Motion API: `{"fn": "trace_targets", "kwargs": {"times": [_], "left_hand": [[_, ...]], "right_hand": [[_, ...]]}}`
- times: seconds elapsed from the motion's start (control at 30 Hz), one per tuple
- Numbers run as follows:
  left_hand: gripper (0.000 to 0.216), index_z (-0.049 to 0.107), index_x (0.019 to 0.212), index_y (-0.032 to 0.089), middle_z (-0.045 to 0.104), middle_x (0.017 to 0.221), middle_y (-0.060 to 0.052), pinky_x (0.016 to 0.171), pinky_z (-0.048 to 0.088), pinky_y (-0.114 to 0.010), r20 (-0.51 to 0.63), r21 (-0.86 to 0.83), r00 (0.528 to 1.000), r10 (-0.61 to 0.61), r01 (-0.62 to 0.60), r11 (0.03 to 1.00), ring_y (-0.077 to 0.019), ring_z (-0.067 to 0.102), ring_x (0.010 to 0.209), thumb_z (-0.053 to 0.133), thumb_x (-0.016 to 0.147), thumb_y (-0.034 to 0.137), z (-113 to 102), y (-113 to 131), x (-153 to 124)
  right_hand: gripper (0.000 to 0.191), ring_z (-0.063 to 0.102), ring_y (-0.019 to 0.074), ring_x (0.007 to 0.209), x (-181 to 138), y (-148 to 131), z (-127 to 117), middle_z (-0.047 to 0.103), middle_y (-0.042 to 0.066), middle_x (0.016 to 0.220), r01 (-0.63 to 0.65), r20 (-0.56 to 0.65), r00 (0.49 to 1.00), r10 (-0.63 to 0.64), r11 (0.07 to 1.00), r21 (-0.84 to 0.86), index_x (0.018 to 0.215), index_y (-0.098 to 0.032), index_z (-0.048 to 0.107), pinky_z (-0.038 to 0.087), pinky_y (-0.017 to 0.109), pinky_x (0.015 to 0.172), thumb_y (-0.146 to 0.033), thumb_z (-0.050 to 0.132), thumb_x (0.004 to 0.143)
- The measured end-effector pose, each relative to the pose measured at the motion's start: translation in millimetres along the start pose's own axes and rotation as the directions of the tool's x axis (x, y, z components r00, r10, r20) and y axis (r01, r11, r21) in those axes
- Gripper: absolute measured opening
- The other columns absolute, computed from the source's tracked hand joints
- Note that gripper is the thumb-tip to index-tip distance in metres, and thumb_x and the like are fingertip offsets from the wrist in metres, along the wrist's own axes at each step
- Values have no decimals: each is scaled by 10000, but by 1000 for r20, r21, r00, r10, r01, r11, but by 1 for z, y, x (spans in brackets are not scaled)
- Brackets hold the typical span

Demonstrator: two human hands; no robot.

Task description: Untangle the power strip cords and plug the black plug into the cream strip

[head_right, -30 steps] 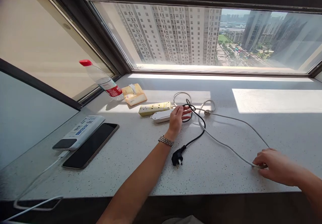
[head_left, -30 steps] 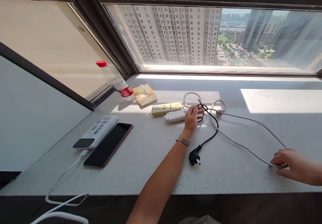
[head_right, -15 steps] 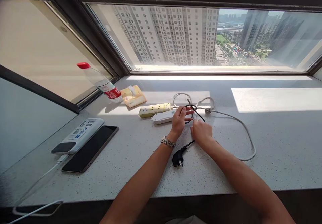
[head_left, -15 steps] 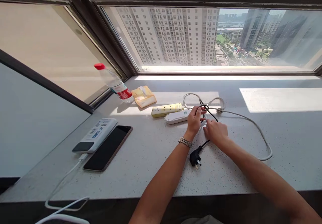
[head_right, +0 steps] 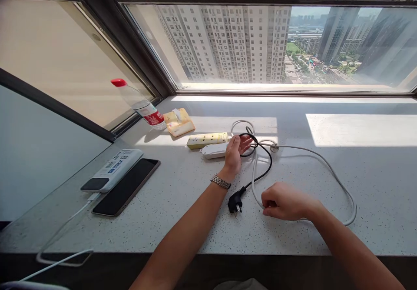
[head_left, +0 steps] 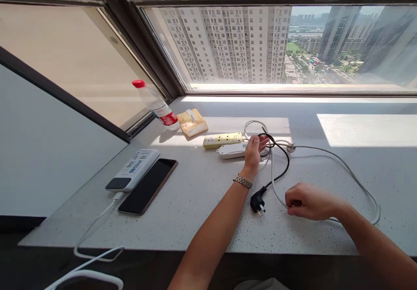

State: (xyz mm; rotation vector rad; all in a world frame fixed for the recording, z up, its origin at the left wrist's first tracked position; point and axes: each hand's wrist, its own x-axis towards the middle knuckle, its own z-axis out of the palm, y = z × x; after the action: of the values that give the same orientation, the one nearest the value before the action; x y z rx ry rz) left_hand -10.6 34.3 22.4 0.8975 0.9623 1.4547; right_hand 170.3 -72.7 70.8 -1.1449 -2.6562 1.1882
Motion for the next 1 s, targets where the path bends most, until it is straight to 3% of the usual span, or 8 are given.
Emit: {"fn": "trace_targets", "kwargs": {"times": [0.17,0.3,0.4,0.5,0.63,0.7,0.8,1.0], "left_hand": [[294,548,862,214,705,1147,-92,826,497,-372,36,-215,998,-50,56,975,-276,656,1099,578,864,507,0,12,-5],[274,550,861,215,709,1153,-88,877,472,-404,67,-214,996,-52,65,975,-284,652,1106,576,868,488,3,14,-7],[257,541,858,215,721,1126,-86,874,462,-397,75,-182,996,-53,66,981,-274,665,1077,564,877,471,5,10,-8],[251,540,861,215,736,1074,-83,862,458,-384,80,-152,996,-51,62,986,-262,680,1039,564,871,464,8,8,-7],[247,538,858,217,742,1054,-73,859,449,-368,98,-117,995,-34,45,992,-252,685,1024,579,844,460,7,8,-6],[233,536,849,218,743,1059,-66,872,443,-365,109,-108,994,-28,40,993,-249,685,1026,584,827,444,6,8,-5],[213,537,817,211,746,1044,-65,897,439,-375,113,-113,993,-26,39,993,-258,685,1034,593,799,415,4,6,-4],[208,583,804,194,754,1001,-80,1023,417,-431,204,-174,979,25,11,985,-268,686,1046,638,803,395,4,5,-2]], "right_hand": [[42,455,97,582,-49,0,13,585,-10,700,-136,259,955,142,990,-39,689,-178,610,290,227,542,-140,596,699],[105,531,160,651,-86,12,3,648,28,756,-353,186,897,400,904,-243,705,-200,649,278,257,545,-137,576,663],[179,592,216,737,-93,13,-12,682,60,866,-439,75,880,469,863,-252,878,-228,689,323,278,580,-329,646,737],[352,620,217,758,-65,-1,-21,690,83,910,-465,-125,885,449,868,-171,971,-221,674,369,285,588,-527,542,859],[484,648,228,743,15,-24,-17,700,99,826,-533,-354,825,440,813,-233,831,-187,683,394,300,589,-585,425,926],[465,676,273,828,52,-26,-13,712,142,892,-580,-361,805,471,754,-309,900,-160,708,424,318,631,-565,479,905],[314,678,282,933,79,-19,-10,706,178,1024,-602,-327,797,508,715,-355,1005,-132,703,434,310,668,-344,490,915],[239,633,185,761,41,-23,-18,691,94,833,-310,-165,951,263,841,-443,829,-160,647,314,258,587,-277,474,946]]}}
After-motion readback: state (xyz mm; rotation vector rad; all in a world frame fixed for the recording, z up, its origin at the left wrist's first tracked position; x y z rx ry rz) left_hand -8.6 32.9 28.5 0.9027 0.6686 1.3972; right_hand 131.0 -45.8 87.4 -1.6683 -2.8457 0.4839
